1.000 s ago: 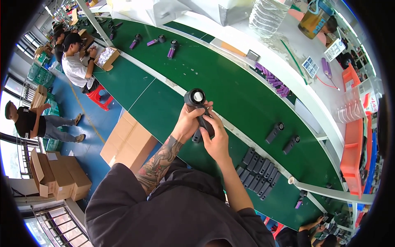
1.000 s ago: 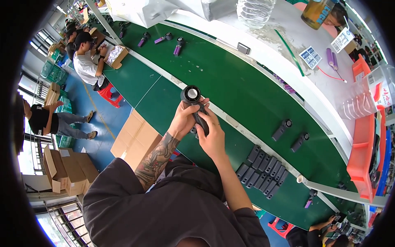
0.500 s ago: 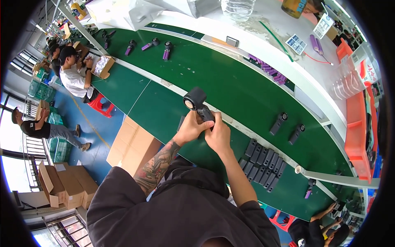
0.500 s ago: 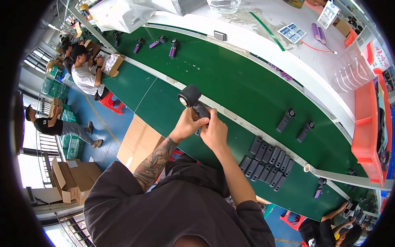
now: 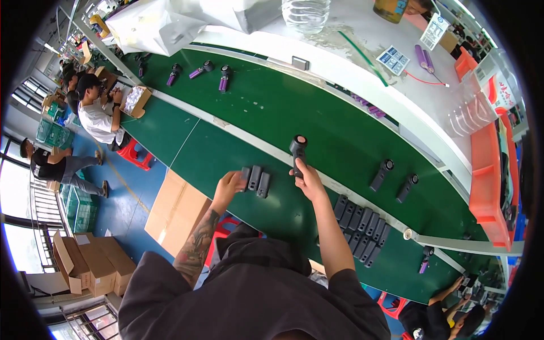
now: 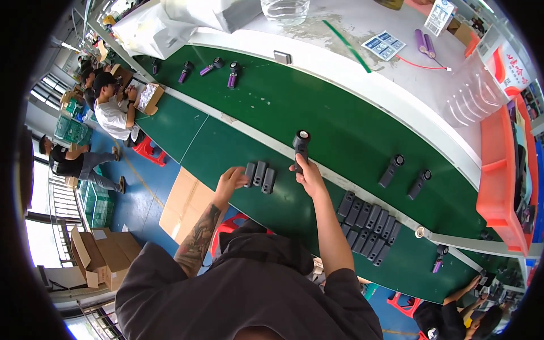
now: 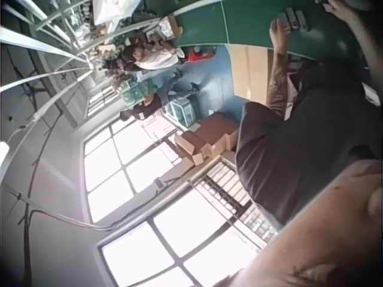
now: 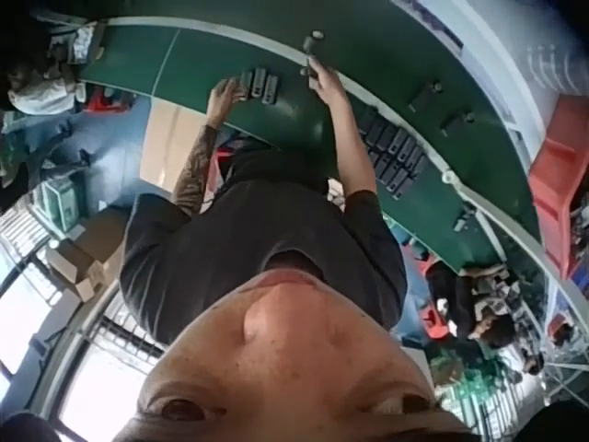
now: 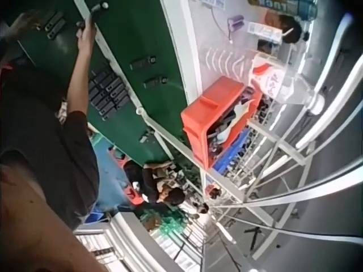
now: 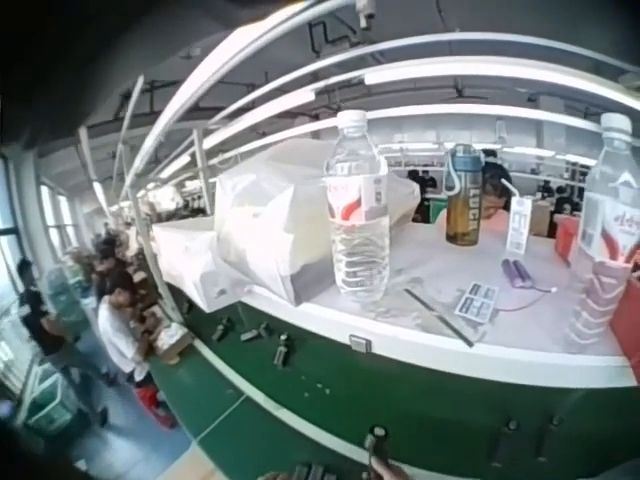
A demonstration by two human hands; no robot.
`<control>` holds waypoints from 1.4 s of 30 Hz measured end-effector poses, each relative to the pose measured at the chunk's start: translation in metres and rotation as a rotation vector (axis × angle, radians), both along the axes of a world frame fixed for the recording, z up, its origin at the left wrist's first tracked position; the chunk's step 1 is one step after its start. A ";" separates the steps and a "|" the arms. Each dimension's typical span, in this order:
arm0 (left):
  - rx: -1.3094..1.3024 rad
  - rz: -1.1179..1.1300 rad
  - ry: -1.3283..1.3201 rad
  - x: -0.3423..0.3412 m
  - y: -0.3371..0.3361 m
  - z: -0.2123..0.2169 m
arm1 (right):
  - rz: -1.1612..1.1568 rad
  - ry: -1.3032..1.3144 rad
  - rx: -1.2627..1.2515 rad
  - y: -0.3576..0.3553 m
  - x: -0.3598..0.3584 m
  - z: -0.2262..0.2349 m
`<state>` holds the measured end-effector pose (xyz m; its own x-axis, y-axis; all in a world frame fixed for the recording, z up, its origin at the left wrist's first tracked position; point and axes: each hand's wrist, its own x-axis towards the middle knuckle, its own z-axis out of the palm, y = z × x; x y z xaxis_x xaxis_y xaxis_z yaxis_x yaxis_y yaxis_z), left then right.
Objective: Assembling and packing handheld electronic measuring devices on a production line.
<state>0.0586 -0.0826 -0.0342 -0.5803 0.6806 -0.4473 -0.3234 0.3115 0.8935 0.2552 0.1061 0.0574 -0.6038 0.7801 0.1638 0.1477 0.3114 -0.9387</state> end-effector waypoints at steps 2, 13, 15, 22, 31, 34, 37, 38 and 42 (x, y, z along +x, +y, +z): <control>-0.102 0.104 0.046 -0.006 -0.071 -0.051 | -0.011 0.016 0.015 0.005 -0.007 0.009; -0.230 -0.135 -0.083 0.101 -0.471 -0.099 | -0.028 0.199 0.472 0.032 0.016 0.087; -0.270 -0.055 -0.076 0.094 -0.464 -0.113 | -0.087 0.378 0.915 0.020 0.025 0.174; -0.389 0.076 -0.107 -0.003 -0.250 -0.141 | -0.367 -0.278 1.259 0.064 0.024 0.215; -0.488 0.008 0.223 0.058 -0.201 -0.083 | -0.332 0.175 0.967 0.058 0.052 0.210; -0.261 0.220 0.676 0.072 -0.162 -0.004 | 0.080 0.238 0.416 0.005 0.035 0.186; -0.055 0.163 1.033 0.063 -0.089 0.063 | 0.542 -0.175 0.429 -0.037 -0.020 0.098; -0.013 0.083 1.151 0.059 -0.078 0.089 | 0.618 -0.194 0.294 -0.061 -0.030 0.076; -0.164 -0.198 0.761 0.067 -0.097 0.051 | 0.711 -0.350 0.214 -0.119 -0.065 0.016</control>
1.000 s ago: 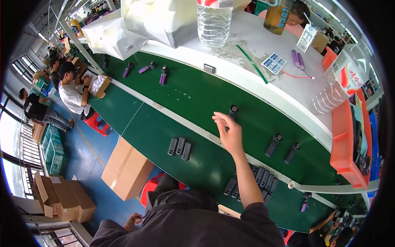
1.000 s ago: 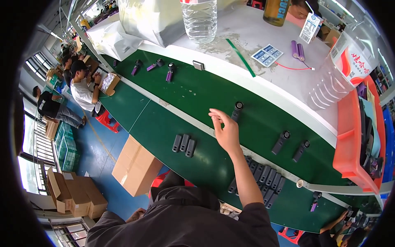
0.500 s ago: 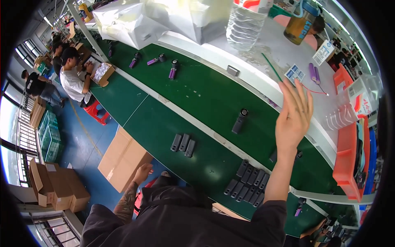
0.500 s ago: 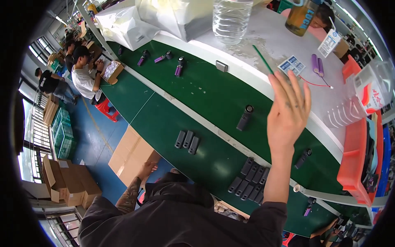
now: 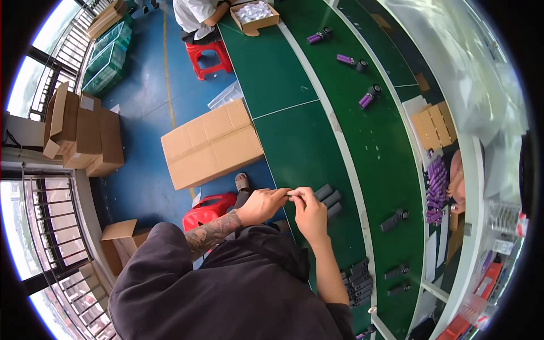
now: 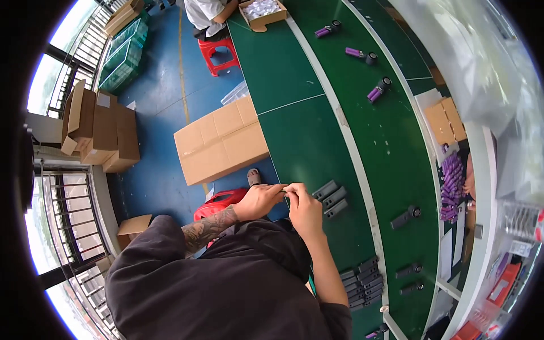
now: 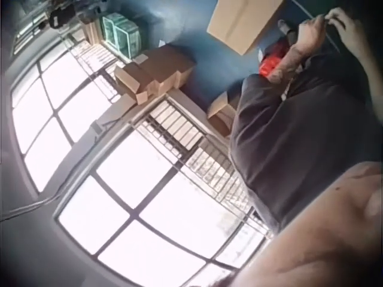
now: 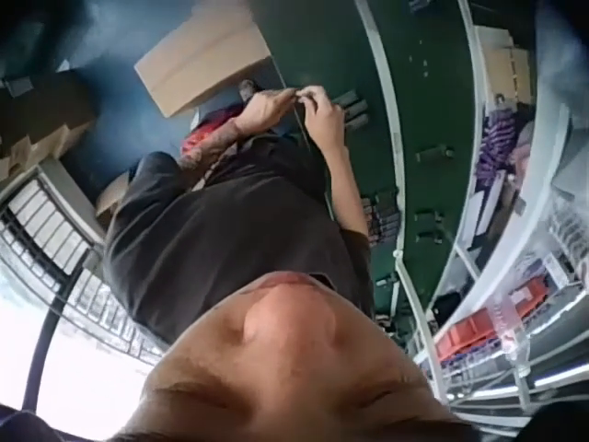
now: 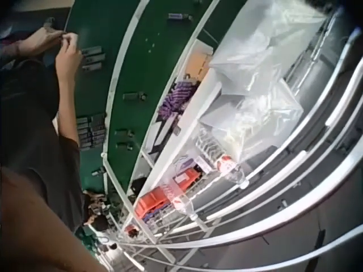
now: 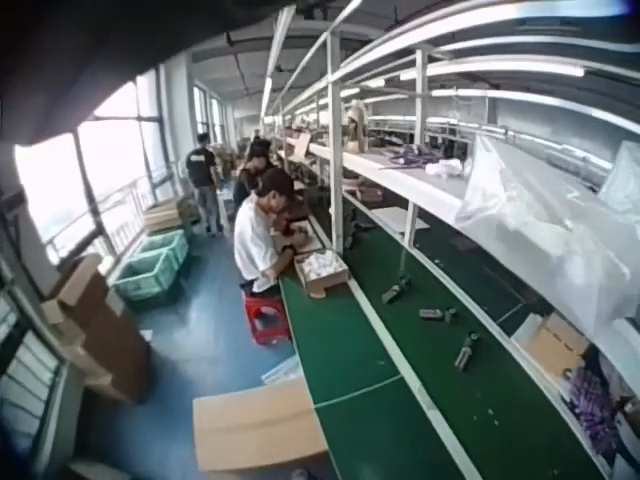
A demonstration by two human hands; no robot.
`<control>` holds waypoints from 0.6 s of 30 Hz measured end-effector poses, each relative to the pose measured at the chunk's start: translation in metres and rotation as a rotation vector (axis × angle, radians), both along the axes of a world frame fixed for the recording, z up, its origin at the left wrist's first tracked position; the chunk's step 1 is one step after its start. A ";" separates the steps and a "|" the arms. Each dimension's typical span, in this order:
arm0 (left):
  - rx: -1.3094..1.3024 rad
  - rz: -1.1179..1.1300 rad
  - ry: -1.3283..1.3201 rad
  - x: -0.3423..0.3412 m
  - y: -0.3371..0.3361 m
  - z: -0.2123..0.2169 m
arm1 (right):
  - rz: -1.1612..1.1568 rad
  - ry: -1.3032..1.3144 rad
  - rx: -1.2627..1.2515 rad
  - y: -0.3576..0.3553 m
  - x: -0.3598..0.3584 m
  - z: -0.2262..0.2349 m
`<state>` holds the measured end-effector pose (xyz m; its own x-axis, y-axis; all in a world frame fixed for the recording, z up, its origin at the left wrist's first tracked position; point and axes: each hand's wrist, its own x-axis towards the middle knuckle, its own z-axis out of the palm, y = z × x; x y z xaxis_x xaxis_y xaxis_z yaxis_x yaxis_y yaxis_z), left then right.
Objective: Assembling and packing handheld electronic measuring devices on a production line.
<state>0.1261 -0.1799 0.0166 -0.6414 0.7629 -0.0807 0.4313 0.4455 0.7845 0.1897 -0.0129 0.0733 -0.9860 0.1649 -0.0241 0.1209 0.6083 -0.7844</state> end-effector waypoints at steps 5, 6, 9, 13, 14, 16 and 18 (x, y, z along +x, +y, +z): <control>0.133 0.136 0.081 -0.040 -0.040 -0.020 | 0.249 -0.230 0.140 -0.013 -0.069 -0.019; 0.172 0.260 0.047 -0.038 -0.046 -0.042 | 0.224 -0.204 0.109 -0.013 -0.079 -0.033; 0.151 0.523 0.012 -0.039 -0.065 -0.133 | 0.187 -0.110 0.157 -0.003 -0.133 -0.066; -0.077 0.678 -0.086 -0.097 -0.062 -0.245 | 0.235 0.198 0.489 -0.008 -0.251 -0.131; -0.151 0.677 -0.039 -0.108 -0.050 -0.265 | 0.236 0.219 0.549 -0.005 -0.269 -0.144; -0.271 0.651 0.005 -0.132 -0.028 -0.304 | 0.250 0.247 0.647 -0.003 -0.306 -0.166; -0.322 0.641 -0.021 -0.166 -0.012 -0.331 | 0.285 0.241 0.681 -0.005 -0.344 -0.161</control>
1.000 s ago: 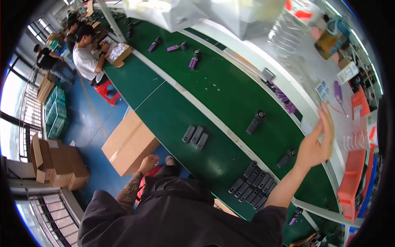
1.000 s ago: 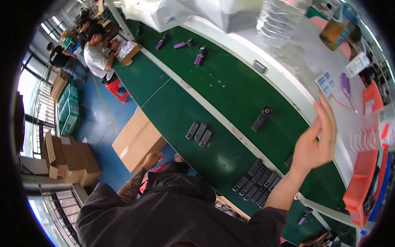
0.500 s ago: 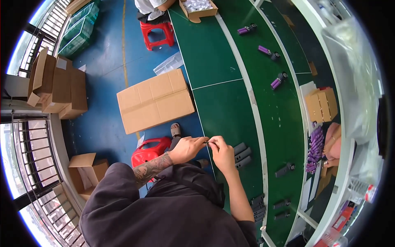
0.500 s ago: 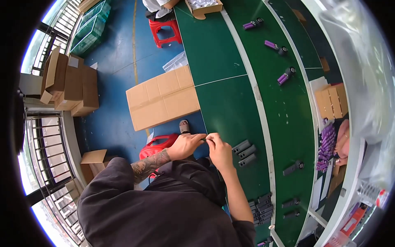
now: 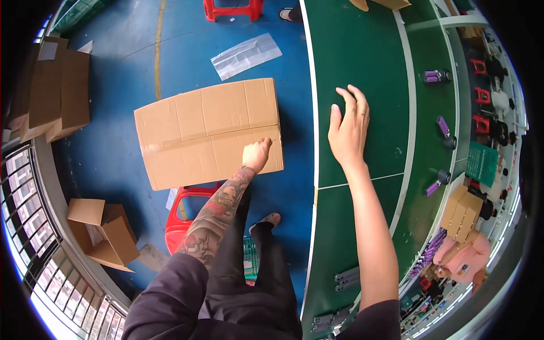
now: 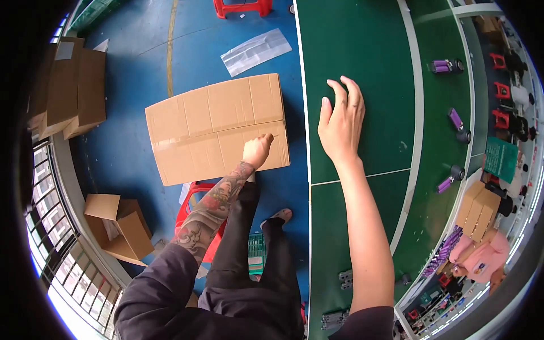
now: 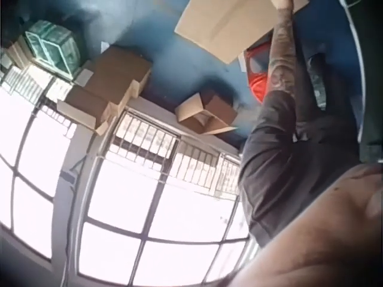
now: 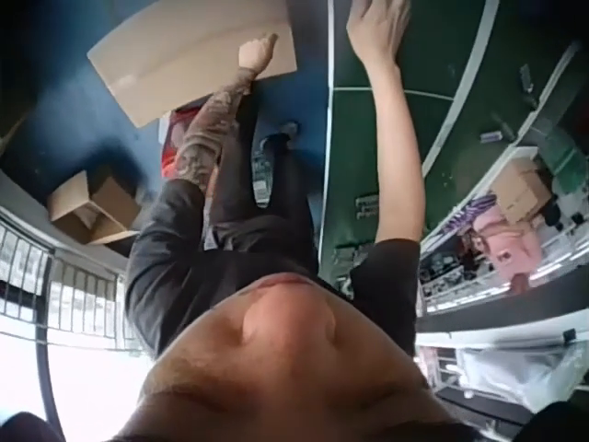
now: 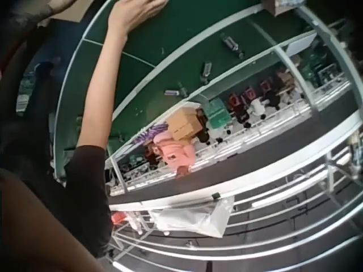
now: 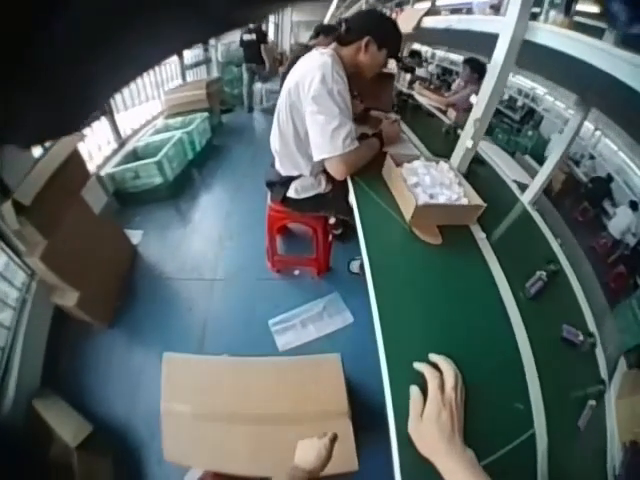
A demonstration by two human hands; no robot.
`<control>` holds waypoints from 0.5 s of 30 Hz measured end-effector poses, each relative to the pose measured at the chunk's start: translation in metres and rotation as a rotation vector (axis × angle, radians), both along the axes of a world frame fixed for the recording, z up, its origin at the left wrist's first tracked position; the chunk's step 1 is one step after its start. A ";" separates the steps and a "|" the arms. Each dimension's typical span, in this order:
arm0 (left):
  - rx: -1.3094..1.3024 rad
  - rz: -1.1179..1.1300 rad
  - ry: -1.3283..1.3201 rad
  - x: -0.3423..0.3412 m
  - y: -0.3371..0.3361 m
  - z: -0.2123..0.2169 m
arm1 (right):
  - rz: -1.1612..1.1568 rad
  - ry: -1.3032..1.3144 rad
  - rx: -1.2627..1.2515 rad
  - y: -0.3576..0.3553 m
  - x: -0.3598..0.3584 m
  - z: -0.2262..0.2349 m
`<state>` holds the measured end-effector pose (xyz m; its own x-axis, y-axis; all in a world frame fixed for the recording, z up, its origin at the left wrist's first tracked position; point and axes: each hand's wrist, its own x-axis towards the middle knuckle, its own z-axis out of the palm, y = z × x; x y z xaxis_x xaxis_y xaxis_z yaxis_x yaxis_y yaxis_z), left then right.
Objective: Assembling and packing handheld electronic measuring devices on a production line.
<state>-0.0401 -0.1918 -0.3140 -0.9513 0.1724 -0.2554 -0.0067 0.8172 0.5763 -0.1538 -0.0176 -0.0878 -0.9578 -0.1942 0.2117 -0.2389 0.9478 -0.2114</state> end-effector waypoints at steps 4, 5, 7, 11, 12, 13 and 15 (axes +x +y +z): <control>-0.205 -0.135 0.043 -0.004 0.016 -0.045 | 0.041 0.030 0.006 -0.014 0.001 0.027; -0.195 -0.143 0.028 -0.008 0.014 -0.050 | 0.040 0.032 -0.005 -0.018 0.006 0.037; -0.241 -0.221 0.028 -0.018 0.016 -0.049 | 0.042 0.039 -0.024 -0.017 0.016 0.052; -0.266 -0.195 0.015 -0.030 0.021 -0.039 | 0.065 0.052 -0.043 -0.014 0.015 0.070; -0.282 -0.186 0.013 -0.030 0.019 -0.036 | 0.073 0.058 -0.057 -0.014 0.014 0.071; -0.296 -0.185 0.009 -0.029 0.017 -0.034 | 0.074 0.057 -0.071 -0.015 0.015 0.071; -0.218 -0.043 -0.021 -0.021 0.015 -0.029 | 0.077 0.051 -0.066 -0.014 0.015 0.071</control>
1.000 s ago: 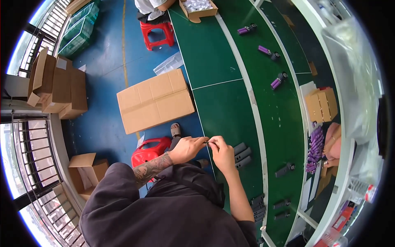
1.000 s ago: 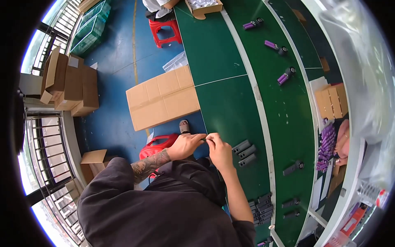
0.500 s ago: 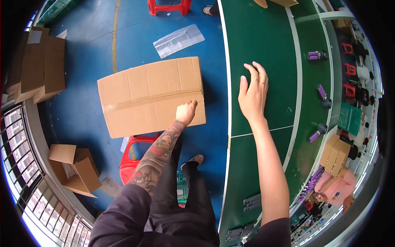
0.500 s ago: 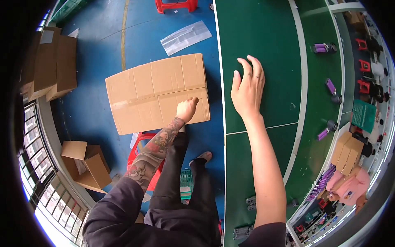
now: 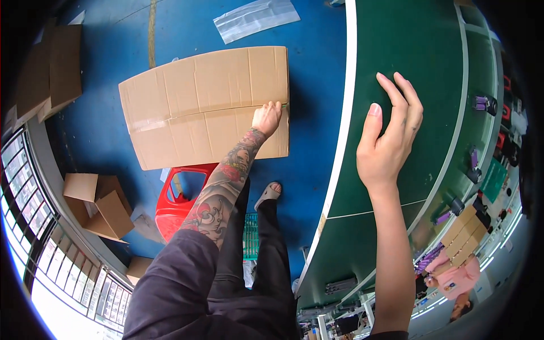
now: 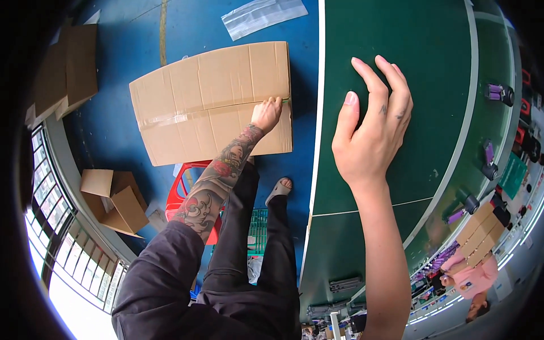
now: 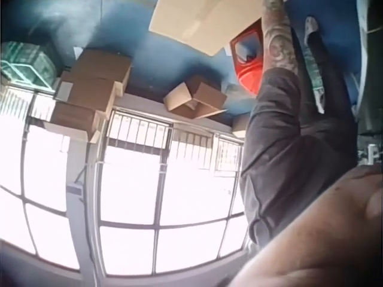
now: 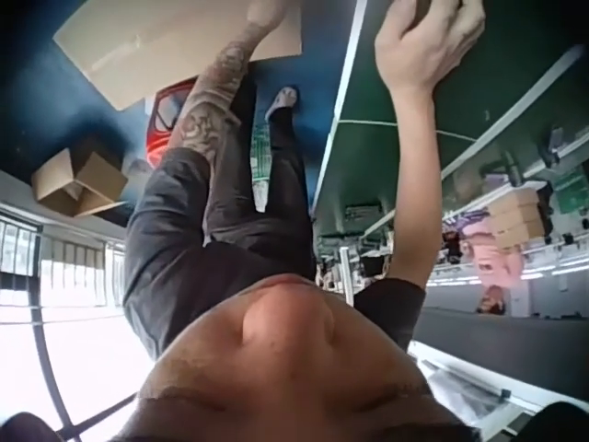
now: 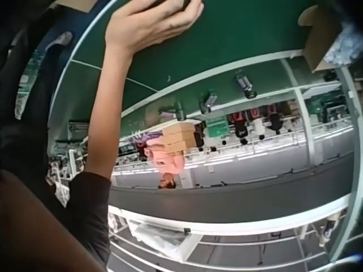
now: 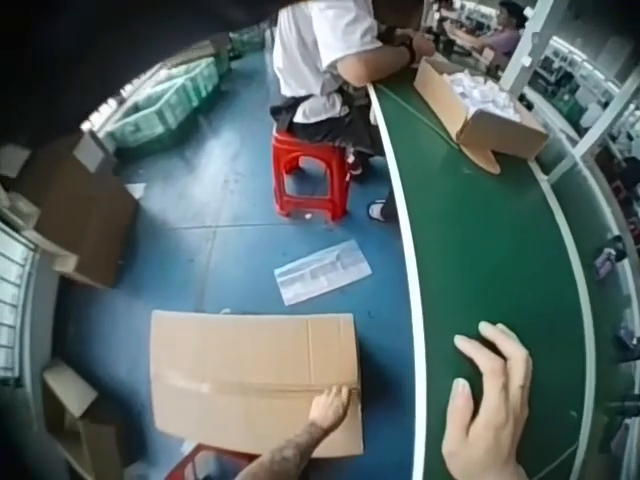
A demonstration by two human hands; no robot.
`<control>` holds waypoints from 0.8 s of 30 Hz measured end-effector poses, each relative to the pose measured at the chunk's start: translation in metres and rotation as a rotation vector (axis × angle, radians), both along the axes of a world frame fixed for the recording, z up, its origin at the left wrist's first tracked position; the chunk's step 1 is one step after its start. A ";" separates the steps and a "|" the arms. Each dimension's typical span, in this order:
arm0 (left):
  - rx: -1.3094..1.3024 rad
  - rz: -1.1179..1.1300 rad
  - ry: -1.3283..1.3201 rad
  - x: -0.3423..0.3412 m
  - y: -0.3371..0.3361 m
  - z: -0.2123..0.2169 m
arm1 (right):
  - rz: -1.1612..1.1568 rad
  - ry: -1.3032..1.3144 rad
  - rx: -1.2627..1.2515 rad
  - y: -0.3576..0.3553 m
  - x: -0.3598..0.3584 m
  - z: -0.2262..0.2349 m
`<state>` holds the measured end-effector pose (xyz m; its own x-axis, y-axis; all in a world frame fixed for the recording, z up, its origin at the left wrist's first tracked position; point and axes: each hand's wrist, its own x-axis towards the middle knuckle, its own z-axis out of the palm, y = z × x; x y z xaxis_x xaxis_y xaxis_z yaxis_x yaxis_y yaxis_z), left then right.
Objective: Assembling and packing handheld electronic measuring devices on a production line.
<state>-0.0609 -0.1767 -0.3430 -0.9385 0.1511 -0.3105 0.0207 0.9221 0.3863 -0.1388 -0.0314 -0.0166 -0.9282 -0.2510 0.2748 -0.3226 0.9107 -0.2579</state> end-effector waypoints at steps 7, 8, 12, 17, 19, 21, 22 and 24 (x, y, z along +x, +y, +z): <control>0.005 0.566 -0.162 0.090 -0.073 0.006 | 0.006 -0.011 0.032 0.007 -0.005 0.000; -0.022 0.604 -0.178 0.117 -0.092 0.004 | 0.010 -0.012 0.030 0.008 -0.007 0.001; -0.041 0.724 -0.394 0.204 -0.128 0.024 | 0.011 -0.010 0.047 0.032 -0.016 -0.003; -0.066 0.890 -0.495 0.301 -0.130 0.027 | 0.068 -0.013 0.069 0.072 -0.040 -0.010; -0.142 0.865 -0.419 0.331 -0.139 0.022 | 0.081 0.012 0.127 0.098 -0.048 -0.010; -0.311 0.721 -0.302 0.365 -0.139 0.019 | 0.085 0.021 0.143 0.125 -0.058 -0.013; -0.391 0.633 -0.252 0.381 -0.136 0.017 | 0.075 0.020 0.153 0.136 -0.056 -0.016; -0.333 0.686 -0.255 0.389 -0.114 0.015 | 0.083 0.033 0.165 0.155 -0.066 -0.014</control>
